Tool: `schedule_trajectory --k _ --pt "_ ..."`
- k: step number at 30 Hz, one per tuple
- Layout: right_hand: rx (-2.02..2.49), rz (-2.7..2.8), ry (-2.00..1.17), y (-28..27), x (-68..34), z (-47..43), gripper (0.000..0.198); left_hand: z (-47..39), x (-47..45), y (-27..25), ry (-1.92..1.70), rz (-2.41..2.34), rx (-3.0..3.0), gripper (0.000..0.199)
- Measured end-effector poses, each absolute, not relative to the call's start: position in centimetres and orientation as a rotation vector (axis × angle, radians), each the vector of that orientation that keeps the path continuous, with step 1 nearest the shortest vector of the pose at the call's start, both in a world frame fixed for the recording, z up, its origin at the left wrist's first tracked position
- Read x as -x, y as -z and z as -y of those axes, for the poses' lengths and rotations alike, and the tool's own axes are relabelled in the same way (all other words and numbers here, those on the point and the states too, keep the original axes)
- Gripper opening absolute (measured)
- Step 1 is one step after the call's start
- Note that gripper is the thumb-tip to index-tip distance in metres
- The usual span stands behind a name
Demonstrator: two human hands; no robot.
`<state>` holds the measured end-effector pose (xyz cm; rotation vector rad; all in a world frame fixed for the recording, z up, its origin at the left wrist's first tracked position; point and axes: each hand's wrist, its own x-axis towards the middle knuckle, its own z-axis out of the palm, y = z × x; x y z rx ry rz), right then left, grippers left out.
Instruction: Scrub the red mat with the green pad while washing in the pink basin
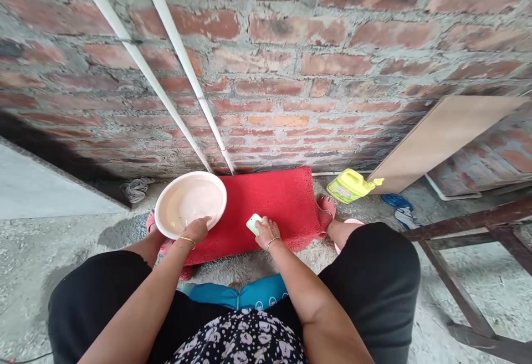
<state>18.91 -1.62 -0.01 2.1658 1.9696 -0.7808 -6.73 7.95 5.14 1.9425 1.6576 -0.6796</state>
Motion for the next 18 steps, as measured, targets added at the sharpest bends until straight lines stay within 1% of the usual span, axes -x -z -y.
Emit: schedule_trajectory --k 3,7,10,12,15,18 --pt "-2.249 -1.815 0.735 -0.2 -22.2 2.5 0.043 -7.0 6.5 -6.1 0.669 -1.654 -1.959 0.063" --pt "-2.509 -1.384 0.569 -0.9 -28.3 4.1 0.042 -5.5 5.9 -7.0 0.65 -1.666 -1.989 0.059" --pt "-2.565 -1.219 0.527 -1.7 -29.8 4.4 0.043 -3.9 5.5 -7.2 0.63 -1.69 -2.034 0.058" --pt "-2.52 -1.297 0.578 -2.1 -28.6 4.0 0.044 -2.6 5.4 -7.2 0.615 -1.699 -2.075 0.062" --pt "-2.384 -1.562 0.704 -2.1 -24.6 3.1 0.047 -1.2 5.6 -7.2 0.598 -1.703 -2.138 0.069" --pt "-2.232 -1.782 0.797 -1.7 -20.9 2.7 0.045 -0.5 5.9 -7.4 0.596 -1.708 -2.173 0.07"
